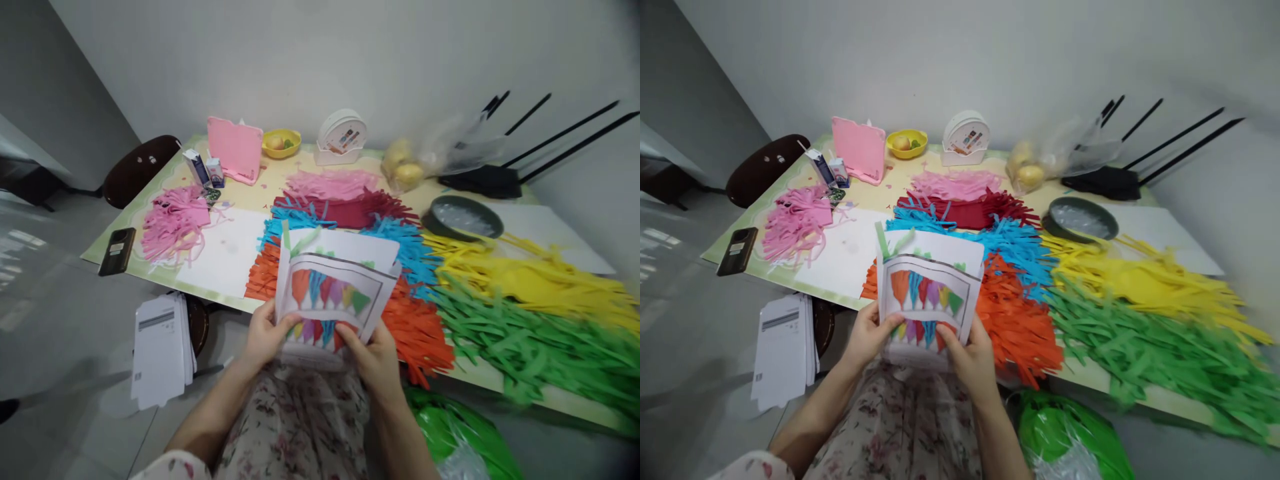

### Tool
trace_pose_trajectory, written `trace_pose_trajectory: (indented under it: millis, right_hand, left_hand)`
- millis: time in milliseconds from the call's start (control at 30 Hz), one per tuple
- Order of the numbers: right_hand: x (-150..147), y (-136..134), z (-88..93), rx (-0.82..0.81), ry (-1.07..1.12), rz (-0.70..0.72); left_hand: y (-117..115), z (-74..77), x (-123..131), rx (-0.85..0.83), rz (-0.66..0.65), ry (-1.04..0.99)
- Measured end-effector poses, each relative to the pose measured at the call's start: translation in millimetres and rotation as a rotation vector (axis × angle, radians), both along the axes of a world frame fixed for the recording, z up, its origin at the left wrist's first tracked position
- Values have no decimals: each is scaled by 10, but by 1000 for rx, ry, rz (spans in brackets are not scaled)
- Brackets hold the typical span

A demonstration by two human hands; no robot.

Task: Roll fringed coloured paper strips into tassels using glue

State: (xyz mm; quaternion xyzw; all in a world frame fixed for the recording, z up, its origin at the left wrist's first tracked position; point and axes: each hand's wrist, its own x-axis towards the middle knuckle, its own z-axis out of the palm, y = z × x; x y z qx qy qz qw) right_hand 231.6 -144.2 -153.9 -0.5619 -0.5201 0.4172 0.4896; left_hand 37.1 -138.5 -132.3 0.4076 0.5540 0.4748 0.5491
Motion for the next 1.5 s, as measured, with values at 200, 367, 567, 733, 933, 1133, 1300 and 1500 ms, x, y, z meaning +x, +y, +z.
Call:
trace_pose_trajectory:
  millis: [200, 367, 567, 733, 933, 1133, 1300, 1500]
  right_hand:
    - [-93, -73, -139, -43, 4, 122]
    - [207, 110, 211, 167, -164, 162]
    - [79, 425, 1131, 581, -572, 298]
    - [-242, 567, 1183, 598, -585, 447]
    - [-183, 530, 1102, 699, -611, 404]
    - [26, 604, 1143, 437, -730, 626]
    - [154, 719, 1385, 221, -730, 1009]
    - [-13, 618, 1547, 382, -802, 634]
  left_hand:
    - [-68, -80, -98, -105, -34, -5]
    - [-138, -135, -142, -131, -26, 162]
    - [-244, -99, -72, -118, -195, 167]
    - [-302, -78, -28, -130, -225, 162]
    - [-324, -98, -35, -152, -225, 135]
    - [-316, -114, -55, -194, -178, 94]
    - [-334, -128, -48, -195, -207, 66]
    - [-332, -98, -13, -170, -229, 49]
